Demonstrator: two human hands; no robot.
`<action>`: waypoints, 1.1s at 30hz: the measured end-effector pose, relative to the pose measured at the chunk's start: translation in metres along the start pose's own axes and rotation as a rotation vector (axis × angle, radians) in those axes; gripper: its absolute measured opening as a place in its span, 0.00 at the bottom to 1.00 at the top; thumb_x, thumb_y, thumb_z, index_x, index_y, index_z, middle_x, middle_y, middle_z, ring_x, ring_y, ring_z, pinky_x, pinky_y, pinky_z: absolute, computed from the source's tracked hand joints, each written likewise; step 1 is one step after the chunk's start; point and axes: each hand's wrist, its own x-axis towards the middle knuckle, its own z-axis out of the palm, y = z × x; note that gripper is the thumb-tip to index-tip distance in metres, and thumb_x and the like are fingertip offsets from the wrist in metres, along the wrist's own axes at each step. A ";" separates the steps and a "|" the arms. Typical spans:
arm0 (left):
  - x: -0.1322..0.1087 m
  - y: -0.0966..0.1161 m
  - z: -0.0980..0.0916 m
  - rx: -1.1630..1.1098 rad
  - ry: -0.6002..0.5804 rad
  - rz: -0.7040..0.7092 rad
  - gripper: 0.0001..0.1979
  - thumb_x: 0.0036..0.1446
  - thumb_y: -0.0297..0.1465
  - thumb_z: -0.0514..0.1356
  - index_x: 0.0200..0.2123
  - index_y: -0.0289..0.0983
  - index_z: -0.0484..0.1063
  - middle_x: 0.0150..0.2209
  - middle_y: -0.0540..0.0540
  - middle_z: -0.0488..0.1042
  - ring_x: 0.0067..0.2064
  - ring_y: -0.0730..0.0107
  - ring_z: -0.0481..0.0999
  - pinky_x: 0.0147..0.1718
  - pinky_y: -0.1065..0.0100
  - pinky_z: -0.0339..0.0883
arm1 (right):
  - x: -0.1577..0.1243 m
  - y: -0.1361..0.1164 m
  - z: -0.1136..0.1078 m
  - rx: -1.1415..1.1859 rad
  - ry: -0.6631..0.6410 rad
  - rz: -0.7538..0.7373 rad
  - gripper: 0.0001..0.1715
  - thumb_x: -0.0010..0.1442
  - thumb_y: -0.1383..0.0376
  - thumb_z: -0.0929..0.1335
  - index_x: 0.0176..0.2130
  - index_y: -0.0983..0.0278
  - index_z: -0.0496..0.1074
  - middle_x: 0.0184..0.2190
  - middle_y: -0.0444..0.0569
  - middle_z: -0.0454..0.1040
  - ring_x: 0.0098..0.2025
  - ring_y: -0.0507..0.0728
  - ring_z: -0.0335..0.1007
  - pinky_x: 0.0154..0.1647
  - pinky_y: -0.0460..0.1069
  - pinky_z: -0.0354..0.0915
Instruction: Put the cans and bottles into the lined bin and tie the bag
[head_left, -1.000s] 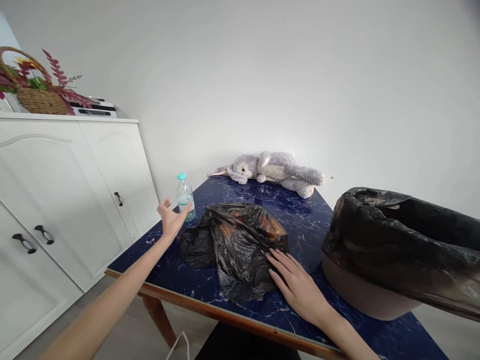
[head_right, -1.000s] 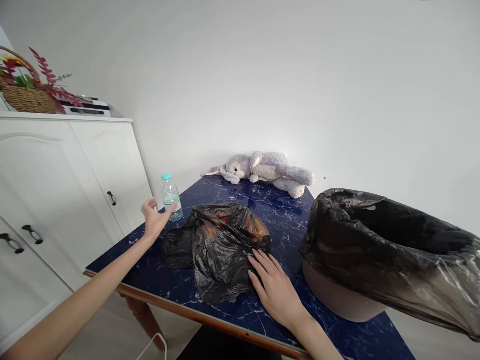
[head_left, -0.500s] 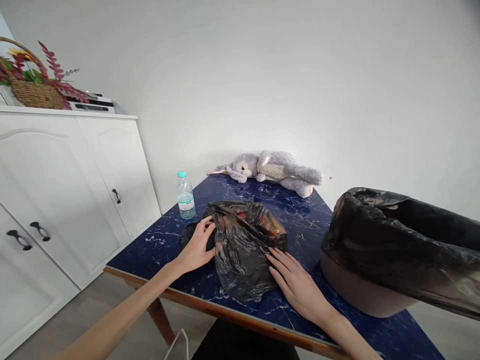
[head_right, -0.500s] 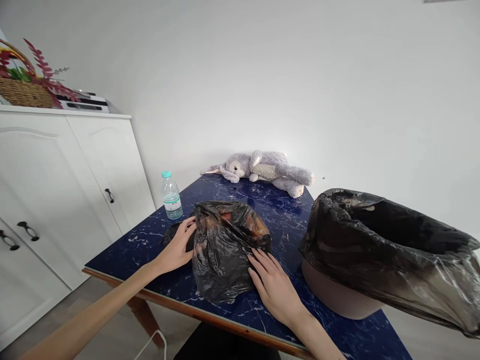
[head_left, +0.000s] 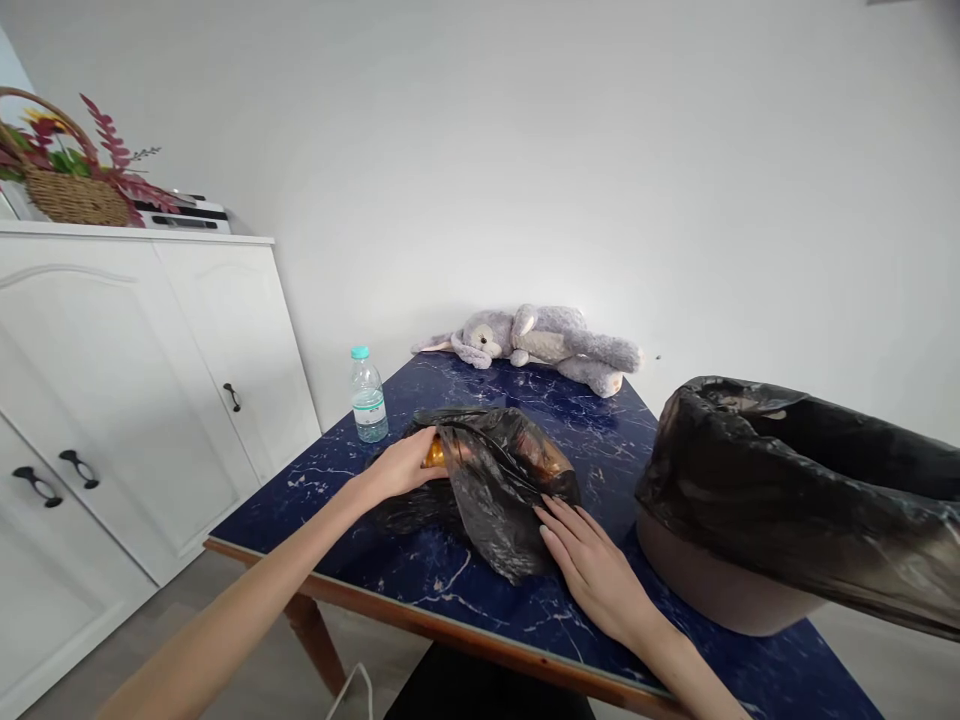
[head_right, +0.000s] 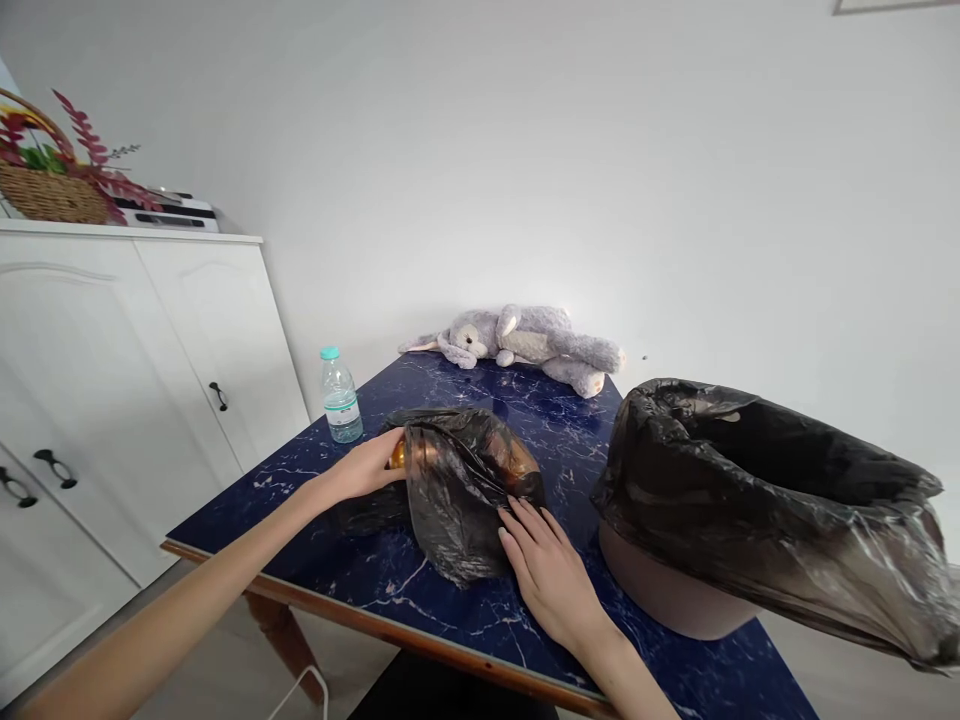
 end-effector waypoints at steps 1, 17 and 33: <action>-0.009 0.000 -0.014 -0.021 -0.047 -0.002 0.35 0.57 0.53 0.68 0.63 0.44 0.69 0.50 0.39 0.82 0.46 0.46 0.84 0.40 0.59 0.75 | -0.001 0.005 0.000 -0.012 0.001 0.016 0.33 0.80 0.50 0.53 0.73 0.56 0.64 0.74 0.45 0.61 0.76 0.61 0.55 0.79 0.64 0.53; -0.096 -0.040 -0.121 -0.206 0.237 -0.506 0.38 0.49 0.64 0.66 0.54 0.45 0.68 0.51 0.43 0.81 0.37 0.57 0.82 0.32 0.61 0.76 | -0.022 0.039 0.003 -0.077 0.062 0.082 0.34 0.78 0.47 0.55 0.73 0.56 0.64 0.74 0.46 0.63 0.76 0.65 0.56 0.77 0.66 0.56; -0.039 -0.078 -0.095 0.428 0.217 -0.606 0.46 0.55 0.68 0.56 0.64 0.42 0.60 0.57 0.35 0.81 0.54 0.40 0.82 0.43 0.59 0.73 | -0.023 0.041 0.005 -0.148 0.043 0.040 0.33 0.79 0.49 0.54 0.74 0.56 0.63 0.74 0.47 0.62 0.76 0.65 0.57 0.75 0.67 0.60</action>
